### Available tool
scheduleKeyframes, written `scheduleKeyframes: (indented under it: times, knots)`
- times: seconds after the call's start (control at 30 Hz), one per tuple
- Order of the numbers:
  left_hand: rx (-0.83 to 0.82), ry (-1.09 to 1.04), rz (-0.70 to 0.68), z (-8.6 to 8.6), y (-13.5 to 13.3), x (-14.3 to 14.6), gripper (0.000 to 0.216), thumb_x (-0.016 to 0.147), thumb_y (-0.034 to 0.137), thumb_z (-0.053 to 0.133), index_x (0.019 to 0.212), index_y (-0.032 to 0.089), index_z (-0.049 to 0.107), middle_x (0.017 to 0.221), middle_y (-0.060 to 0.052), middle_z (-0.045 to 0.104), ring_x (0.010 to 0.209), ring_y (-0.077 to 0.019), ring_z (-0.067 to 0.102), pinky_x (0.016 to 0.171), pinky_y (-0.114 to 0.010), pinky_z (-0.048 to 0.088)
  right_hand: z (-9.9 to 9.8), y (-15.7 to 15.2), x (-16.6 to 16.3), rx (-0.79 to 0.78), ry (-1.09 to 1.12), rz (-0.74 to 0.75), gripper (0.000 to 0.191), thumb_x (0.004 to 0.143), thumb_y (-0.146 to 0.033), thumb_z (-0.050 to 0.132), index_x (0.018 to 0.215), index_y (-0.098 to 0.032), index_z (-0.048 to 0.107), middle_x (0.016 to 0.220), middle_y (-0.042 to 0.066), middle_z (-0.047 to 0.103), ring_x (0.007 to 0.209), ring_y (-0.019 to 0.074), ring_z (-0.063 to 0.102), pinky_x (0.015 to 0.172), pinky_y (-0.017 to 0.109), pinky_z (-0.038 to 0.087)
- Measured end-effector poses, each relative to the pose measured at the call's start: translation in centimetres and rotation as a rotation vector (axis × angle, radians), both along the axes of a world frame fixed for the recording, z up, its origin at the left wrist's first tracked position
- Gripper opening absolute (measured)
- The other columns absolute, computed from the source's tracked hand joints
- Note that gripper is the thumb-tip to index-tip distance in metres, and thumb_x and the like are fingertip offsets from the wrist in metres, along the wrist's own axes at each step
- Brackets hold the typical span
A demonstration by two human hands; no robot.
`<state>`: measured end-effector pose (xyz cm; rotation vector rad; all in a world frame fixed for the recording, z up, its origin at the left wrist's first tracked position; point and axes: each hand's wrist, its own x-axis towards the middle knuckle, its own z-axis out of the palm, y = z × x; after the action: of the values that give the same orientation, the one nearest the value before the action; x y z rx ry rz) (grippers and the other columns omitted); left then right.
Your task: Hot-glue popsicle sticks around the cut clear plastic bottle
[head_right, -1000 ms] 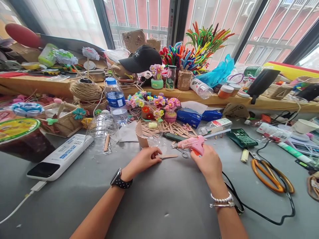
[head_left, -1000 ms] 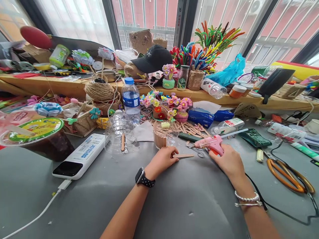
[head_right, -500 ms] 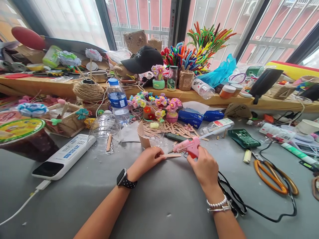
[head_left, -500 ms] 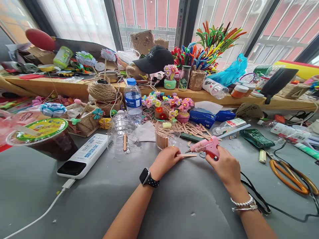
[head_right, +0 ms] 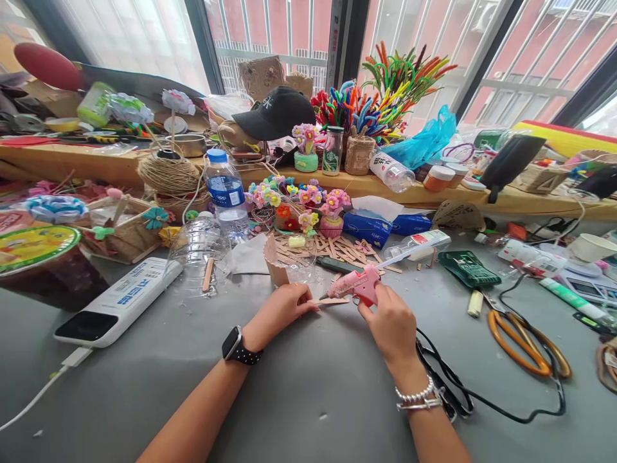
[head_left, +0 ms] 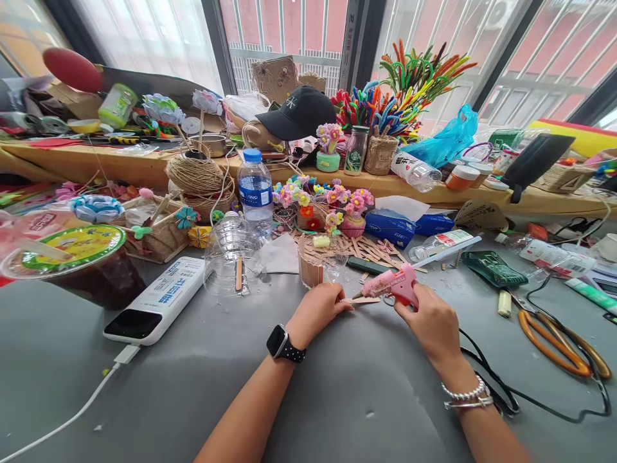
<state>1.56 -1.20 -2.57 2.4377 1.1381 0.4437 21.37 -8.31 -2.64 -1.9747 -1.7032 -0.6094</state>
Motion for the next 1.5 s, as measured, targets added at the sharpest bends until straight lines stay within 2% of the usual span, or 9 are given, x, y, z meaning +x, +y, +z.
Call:
scheduleKeyframes:
  times: [0.2,0.83,1.5]
  knots:
    - [0.005,0.006,-0.007,0.08,-0.05,0.03,0.021,0.072,0.037,0.055,0.072,0.016,0.054,0.069,-0.002,0.058,0.064,-0.0136,0.052,0.055,-0.021,0.032,0.1,-0.1,0.13,0.052,-0.058,0.033,0.014,0.07,-0.029,0.047,0.073,-0.016,0.052,0.06,0.001,0.054,0.054,0.0132,0.05,0.048,0.023,0.03]
    - [-0.01,0.011,-0.003,0.38,-0.16,0.04,0.022,0.073,0.038,0.053,0.072,0.016,0.053,0.07,-0.002,0.059,0.064,-0.0133,0.052,0.055,-0.021,0.033,0.13,-0.12,0.15,0.067,-0.084,0.07,0.013,0.072,-0.027,0.046,0.074,-0.016,0.052,0.058,0.0,0.053,0.054,0.0128,0.048,0.047,0.023,0.028]
    - [0.005,0.021,-0.01,0.08,-0.06,-0.08,0.023,0.074,0.04,0.051,0.072,0.017,0.053,0.069,-0.001,0.058,0.063,-0.0134,0.051,0.054,-0.021,0.032,0.41,-0.16,0.5,0.035,-0.101,0.058,0.015,0.073,-0.028,0.044,0.076,-0.016,0.053,0.058,0.001,0.053,0.052,0.013,0.048,0.048,0.023,0.028]
